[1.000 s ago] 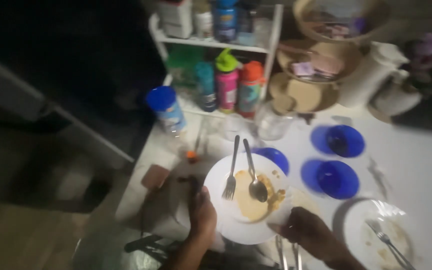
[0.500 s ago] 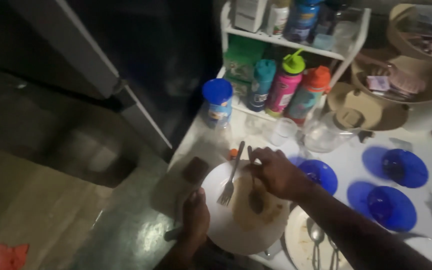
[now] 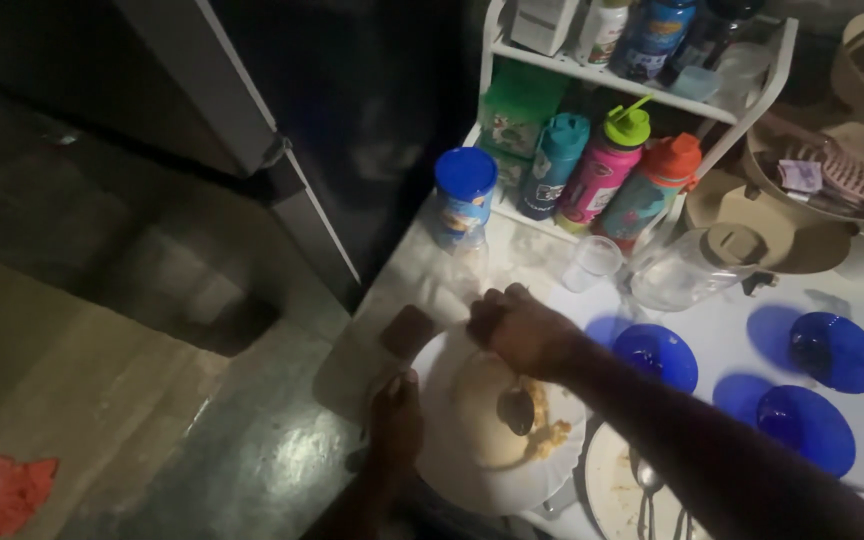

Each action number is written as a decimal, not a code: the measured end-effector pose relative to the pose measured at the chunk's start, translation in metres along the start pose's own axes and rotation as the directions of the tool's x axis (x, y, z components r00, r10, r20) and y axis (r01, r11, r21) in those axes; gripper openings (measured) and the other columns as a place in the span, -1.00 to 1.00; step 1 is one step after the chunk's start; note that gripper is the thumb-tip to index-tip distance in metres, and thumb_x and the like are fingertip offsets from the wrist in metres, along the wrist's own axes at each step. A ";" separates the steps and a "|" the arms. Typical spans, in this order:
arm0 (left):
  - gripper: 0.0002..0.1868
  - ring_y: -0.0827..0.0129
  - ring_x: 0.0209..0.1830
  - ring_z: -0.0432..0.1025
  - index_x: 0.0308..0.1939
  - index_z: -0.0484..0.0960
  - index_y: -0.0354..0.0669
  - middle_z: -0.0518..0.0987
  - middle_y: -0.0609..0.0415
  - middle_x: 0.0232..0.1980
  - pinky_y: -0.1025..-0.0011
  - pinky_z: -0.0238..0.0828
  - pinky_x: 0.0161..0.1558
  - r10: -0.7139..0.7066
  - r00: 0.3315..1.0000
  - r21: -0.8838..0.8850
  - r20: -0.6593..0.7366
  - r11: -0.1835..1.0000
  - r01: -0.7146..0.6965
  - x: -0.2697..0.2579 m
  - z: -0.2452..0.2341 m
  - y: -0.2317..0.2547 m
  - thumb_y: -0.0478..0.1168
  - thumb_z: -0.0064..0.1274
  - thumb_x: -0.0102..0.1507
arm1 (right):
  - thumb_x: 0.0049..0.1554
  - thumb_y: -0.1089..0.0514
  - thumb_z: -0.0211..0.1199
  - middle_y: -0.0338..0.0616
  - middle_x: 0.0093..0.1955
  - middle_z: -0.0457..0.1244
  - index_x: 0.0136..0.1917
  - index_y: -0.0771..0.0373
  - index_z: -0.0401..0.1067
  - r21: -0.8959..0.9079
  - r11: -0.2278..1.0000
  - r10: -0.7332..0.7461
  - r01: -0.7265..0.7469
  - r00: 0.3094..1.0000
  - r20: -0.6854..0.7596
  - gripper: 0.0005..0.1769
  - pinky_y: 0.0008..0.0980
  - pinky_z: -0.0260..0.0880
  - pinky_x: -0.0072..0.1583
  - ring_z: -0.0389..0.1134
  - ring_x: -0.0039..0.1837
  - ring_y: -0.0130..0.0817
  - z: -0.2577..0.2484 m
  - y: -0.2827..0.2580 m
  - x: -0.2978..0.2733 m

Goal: Clearing a table by scraping food scraps from plates and stacking dishes

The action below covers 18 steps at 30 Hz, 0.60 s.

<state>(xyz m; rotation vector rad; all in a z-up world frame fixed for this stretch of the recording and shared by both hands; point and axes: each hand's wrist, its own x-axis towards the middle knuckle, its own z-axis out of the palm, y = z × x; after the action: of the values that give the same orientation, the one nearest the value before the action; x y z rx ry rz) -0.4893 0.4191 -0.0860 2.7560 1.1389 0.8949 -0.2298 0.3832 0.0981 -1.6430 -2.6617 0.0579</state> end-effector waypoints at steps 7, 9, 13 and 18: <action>-0.37 -0.21 0.40 0.20 0.43 0.28 -0.17 0.34 -0.27 0.43 -0.04 0.10 0.39 -0.248 0.828 0.000 0.503 0.958 0.287 -0.007 0.021 -0.018 -0.38 -0.24 0.22 | 0.00 0.34 0.08 -0.22 -0.14 0.36 -0.12 0.00 0.35 0.310 0.899 0.206 -0.309 0.924 0.324 -0.75 -0.10 0.35 -0.08 0.39 -0.07 -0.13 -0.076 -0.008 -0.027; -0.33 -0.24 0.32 0.26 0.43 0.30 -0.10 0.39 -0.27 0.40 -0.04 0.19 0.31 -0.209 0.858 0.003 0.469 0.972 0.235 -0.008 0.031 -0.024 -0.35 -0.20 0.18 | 0.07 0.35 0.09 -0.29 -0.16 0.35 -0.10 -0.04 0.38 0.300 0.858 0.250 -0.417 0.849 0.465 -0.74 -0.19 0.37 -0.04 0.38 -0.05 -0.26 -0.067 -0.007 -0.039; -0.59 -0.19 -0.10 0.48 0.07 0.55 -0.23 0.62 -0.24 -0.07 0.01 0.33 -0.07 -0.223 0.894 -0.158 0.388 0.940 0.303 0.029 -0.010 -0.003 -0.06 -0.22 0.33 | 0.01 0.22 0.16 -0.30 0.17 0.38 0.11 -0.09 0.45 0.383 0.849 0.221 -0.364 0.904 0.367 -0.61 -0.28 0.39 0.21 0.39 0.21 -0.25 -0.027 0.000 -0.051; -0.23 -0.11 0.31 0.40 0.14 0.63 -0.34 0.58 -0.29 0.21 0.18 0.21 0.34 -0.522 0.557 -0.199 0.646 0.589 0.783 0.064 -0.058 0.023 0.26 -0.40 0.36 | 0.02 0.24 0.15 -0.18 -0.07 0.29 -0.10 0.01 0.29 0.365 0.871 0.222 -0.328 0.927 0.303 -0.82 -0.15 0.31 -0.02 0.33 0.01 -0.15 -0.023 -0.001 -0.054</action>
<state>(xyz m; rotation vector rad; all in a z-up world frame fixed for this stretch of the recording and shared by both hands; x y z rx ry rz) -0.4686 0.4332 0.0001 1.7065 1.4391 0.2144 -0.2058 0.3348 0.1216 -1.9470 -2.3091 0.8241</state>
